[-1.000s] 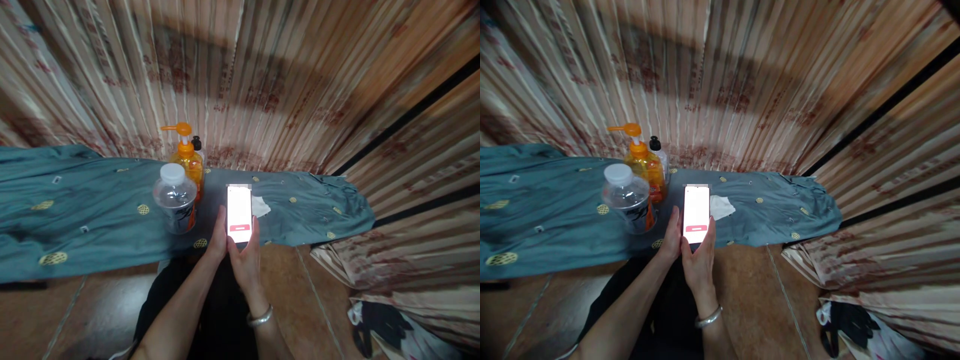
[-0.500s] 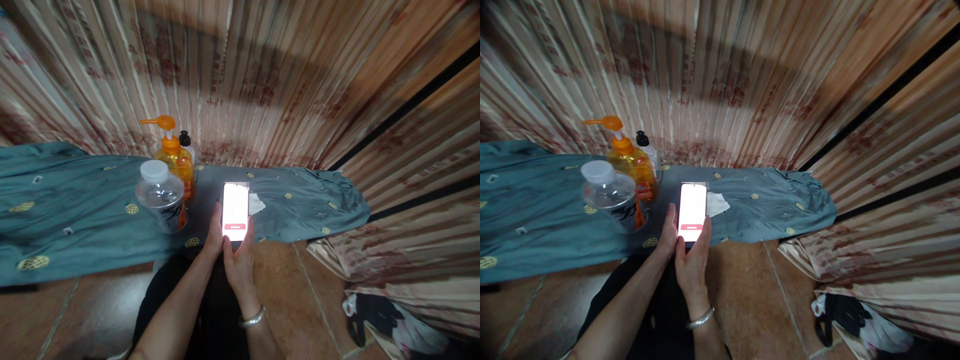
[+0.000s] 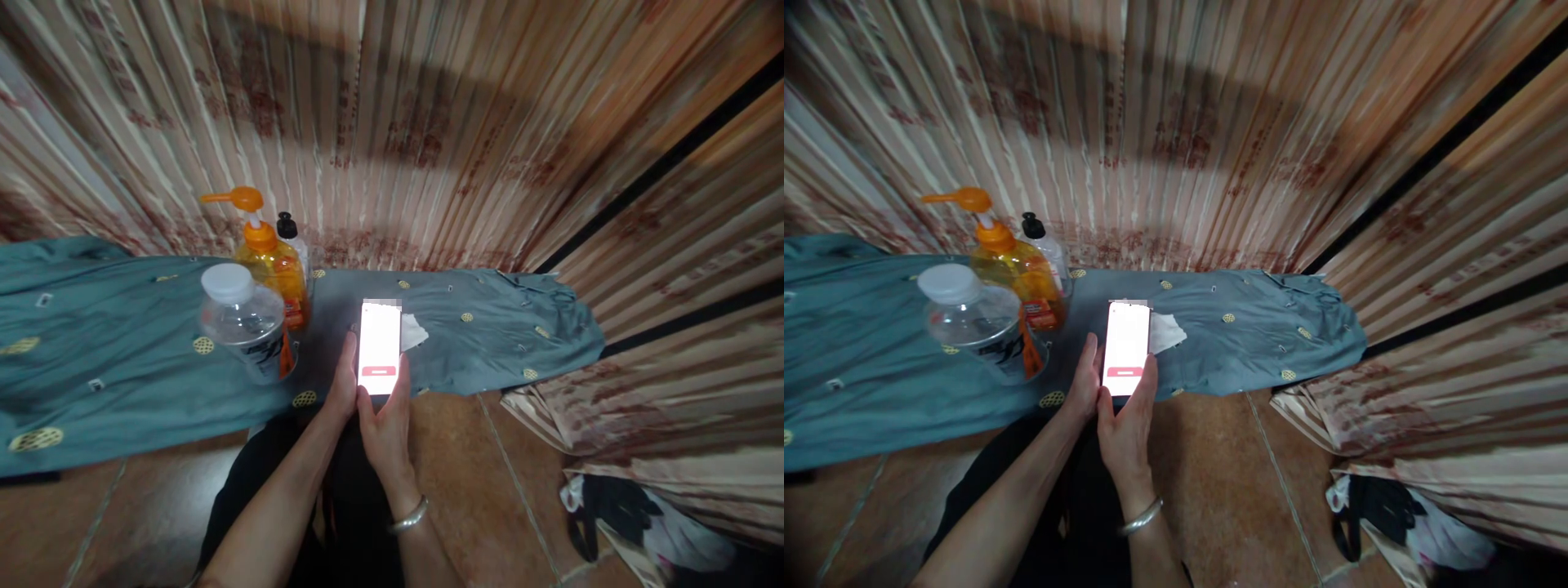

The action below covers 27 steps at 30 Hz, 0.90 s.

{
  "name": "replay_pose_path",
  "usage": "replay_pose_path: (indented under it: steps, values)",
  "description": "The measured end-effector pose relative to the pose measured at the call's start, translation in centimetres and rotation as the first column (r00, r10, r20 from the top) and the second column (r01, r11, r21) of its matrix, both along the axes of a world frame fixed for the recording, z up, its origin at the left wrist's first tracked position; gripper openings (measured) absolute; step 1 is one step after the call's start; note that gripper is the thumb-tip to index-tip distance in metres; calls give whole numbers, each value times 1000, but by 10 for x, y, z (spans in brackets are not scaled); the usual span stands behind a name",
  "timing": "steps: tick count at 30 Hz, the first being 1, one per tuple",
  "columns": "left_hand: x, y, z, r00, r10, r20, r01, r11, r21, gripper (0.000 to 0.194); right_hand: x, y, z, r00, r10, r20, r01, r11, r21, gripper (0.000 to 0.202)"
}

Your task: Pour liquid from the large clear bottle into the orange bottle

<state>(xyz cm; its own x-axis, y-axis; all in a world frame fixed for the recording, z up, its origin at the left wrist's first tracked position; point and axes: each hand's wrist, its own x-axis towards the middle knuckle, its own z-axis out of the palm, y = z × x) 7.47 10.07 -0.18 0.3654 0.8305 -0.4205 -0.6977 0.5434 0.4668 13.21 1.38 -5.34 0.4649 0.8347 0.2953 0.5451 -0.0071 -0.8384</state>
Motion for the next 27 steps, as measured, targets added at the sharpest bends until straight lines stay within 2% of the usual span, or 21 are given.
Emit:
replay_pose_path:
  steps: [10,20,27]
  values:
    - [2,-1,-6,1000,-5,14,6,1000,-10,65,1,0,-2,1000,-13,22,13,1000,2,89]
    - [-2,-2,1,1000,-6,8,7,1000,-12,63,-1,0,0,1000,-11,29,11,1000,6,88]
    - [-1,-3,-3,1000,0,17,0,1000,17,64,0,-1,-4,999,-14,31,14,1000,-11,90]
